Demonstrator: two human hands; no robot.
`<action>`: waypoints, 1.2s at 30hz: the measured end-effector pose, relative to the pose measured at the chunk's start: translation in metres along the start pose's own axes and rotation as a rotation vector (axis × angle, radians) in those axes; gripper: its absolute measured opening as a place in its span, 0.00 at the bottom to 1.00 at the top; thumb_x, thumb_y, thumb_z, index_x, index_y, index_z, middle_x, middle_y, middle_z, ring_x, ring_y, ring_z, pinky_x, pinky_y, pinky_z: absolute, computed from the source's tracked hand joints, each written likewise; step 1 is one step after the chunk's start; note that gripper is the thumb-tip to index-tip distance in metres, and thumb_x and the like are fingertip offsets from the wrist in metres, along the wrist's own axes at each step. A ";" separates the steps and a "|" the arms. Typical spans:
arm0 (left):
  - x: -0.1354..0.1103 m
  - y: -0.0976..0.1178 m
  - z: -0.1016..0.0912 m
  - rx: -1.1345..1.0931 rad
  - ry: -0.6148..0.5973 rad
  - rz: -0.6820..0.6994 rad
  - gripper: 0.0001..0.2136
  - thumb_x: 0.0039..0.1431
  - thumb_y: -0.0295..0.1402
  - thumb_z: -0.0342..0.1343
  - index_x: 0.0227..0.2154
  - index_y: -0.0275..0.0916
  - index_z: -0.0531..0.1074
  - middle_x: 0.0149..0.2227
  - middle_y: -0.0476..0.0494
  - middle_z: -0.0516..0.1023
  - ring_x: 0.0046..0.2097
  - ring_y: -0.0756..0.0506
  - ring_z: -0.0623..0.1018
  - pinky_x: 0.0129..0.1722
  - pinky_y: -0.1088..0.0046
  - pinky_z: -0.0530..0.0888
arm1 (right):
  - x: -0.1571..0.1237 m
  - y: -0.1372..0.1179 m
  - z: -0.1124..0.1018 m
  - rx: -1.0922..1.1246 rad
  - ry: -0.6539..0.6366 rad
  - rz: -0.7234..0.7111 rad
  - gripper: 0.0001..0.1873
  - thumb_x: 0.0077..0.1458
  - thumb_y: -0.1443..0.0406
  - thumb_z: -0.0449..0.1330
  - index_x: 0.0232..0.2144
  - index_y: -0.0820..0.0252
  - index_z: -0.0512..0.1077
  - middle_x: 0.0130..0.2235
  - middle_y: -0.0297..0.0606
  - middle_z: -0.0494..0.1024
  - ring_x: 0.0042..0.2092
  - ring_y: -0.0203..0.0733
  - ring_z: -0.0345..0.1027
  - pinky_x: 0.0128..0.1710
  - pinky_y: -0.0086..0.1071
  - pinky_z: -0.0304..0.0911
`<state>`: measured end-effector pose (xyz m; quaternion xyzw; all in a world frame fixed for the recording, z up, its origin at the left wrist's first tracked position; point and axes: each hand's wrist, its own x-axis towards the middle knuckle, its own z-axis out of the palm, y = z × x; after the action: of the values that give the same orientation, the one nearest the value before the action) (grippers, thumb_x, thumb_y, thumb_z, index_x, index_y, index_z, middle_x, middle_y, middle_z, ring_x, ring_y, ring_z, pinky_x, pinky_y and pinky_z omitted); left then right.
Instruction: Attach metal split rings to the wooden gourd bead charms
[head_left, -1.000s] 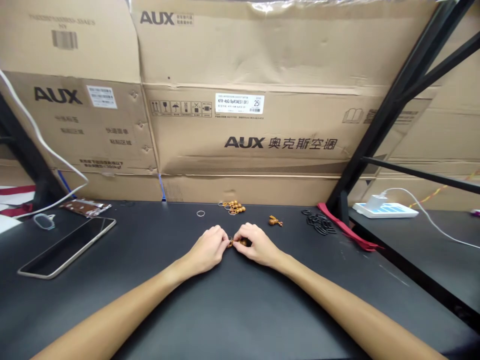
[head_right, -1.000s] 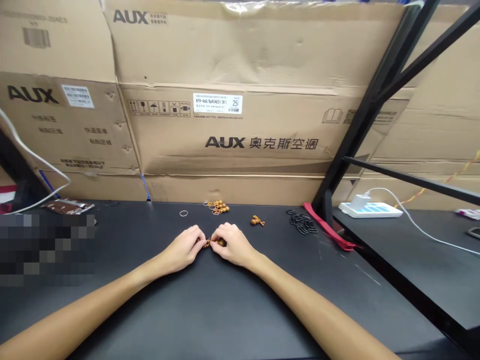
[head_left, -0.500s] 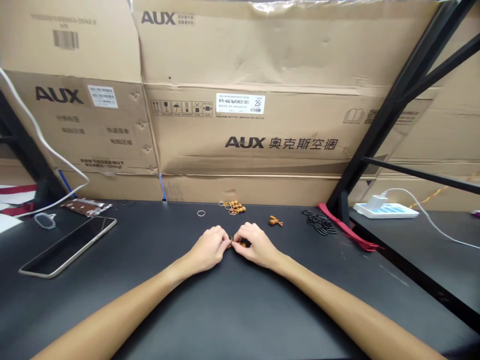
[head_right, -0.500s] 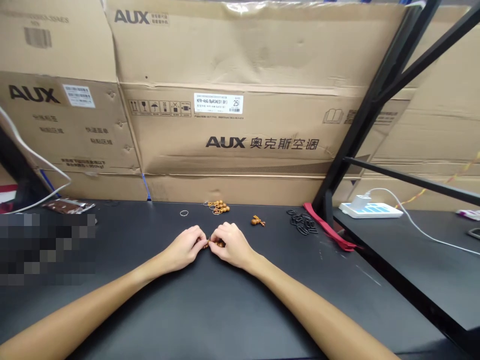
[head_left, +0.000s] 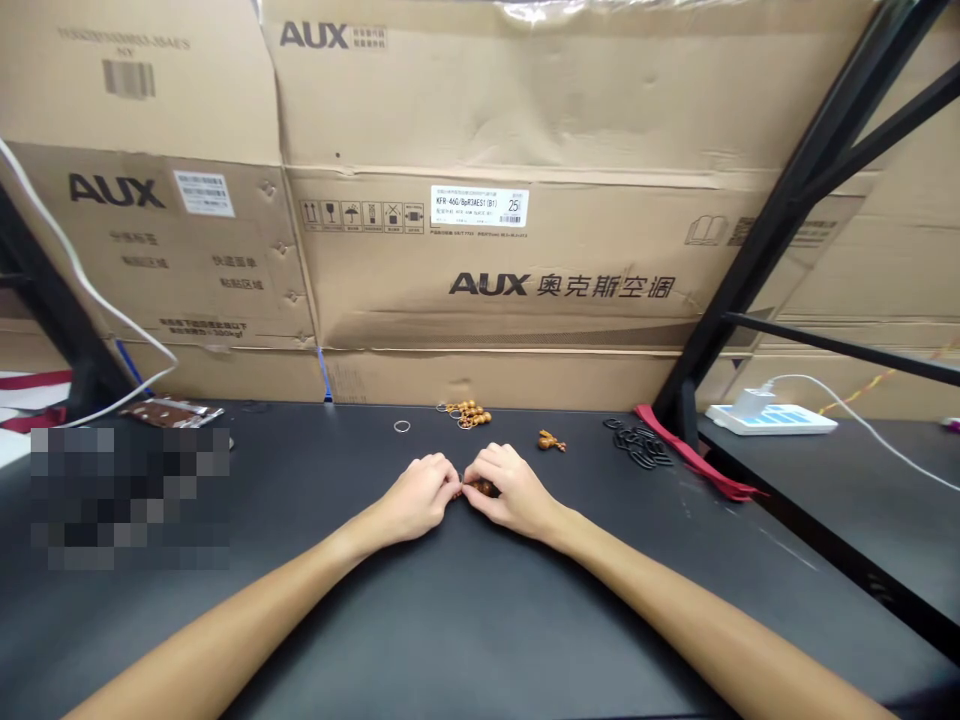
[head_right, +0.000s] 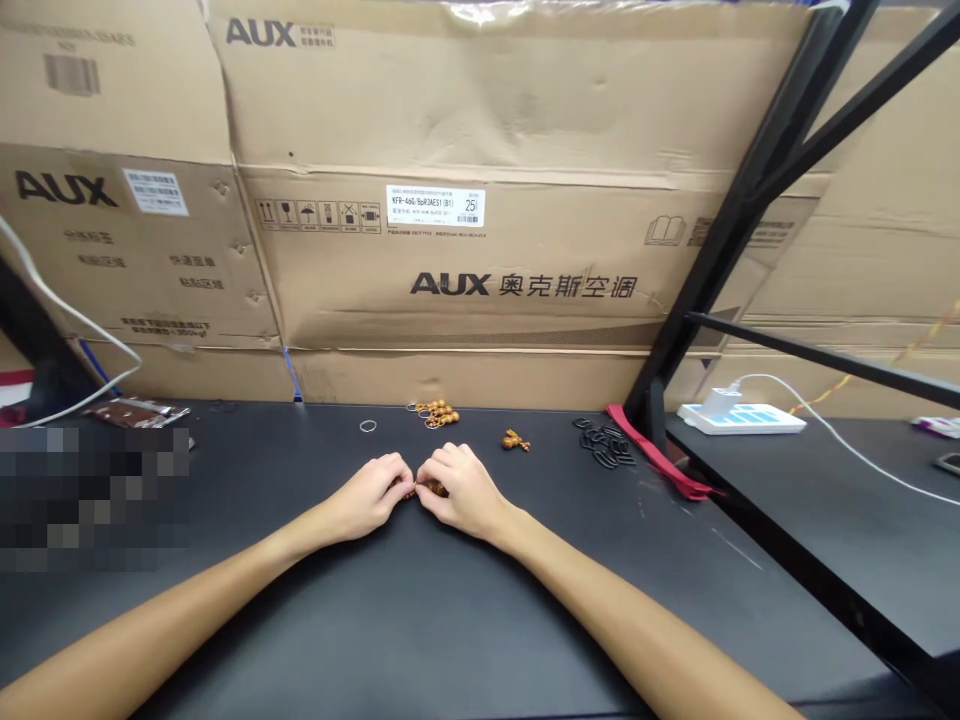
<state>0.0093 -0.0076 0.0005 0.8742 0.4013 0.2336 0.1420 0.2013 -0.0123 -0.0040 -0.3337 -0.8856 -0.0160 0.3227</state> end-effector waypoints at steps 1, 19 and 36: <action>0.000 0.000 0.000 0.007 -0.005 0.010 0.08 0.62 0.29 0.45 0.29 0.38 0.67 0.32 0.46 0.71 0.35 0.45 0.71 0.39 0.67 0.67 | 0.000 0.000 0.000 0.004 -0.003 0.001 0.03 0.56 0.67 0.57 0.29 0.58 0.68 0.29 0.34 0.72 0.33 0.38 0.62 0.36 0.33 0.53; -0.003 -0.003 -0.018 -0.177 -0.118 0.044 0.11 0.64 0.32 0.44 0.29 0.38 0.67 0.32 0.47 0.73 0.34 0.48 0.71 0.38 0.71 0.68 | -0.001 0.004 0.001 0.014 -0.057 -0.029 0.10 0.63 0.62 0.53 0.31 0.58 0.69 0.32 0.37 0.74 0.37 0.41 0.63 0.37 0.35 0.54; -0.002 0.007 -0.025 -0.141 -0.180 0.053 0.11 0.62 0.32 0.43 0.25 0.38 0.65 0.30 0.49 0.71 0.33 0.49 0.69 0.40 0.71 0.66 | -0.002 0.003 0.002 -0.115 -0.058 -0.161 0.11 0.63 0.64 0.50 0.30 0.60 0.68 0.33 0.40 0.73 0.38 0.41 0.61 0.39 0.36 0.53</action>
<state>-0.0006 -0.0122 0.0236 0.8897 0.3463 0.1854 0.2326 0.2030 -0.0103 -0.0074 -0.2797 -0.9161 -0.0830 0.2749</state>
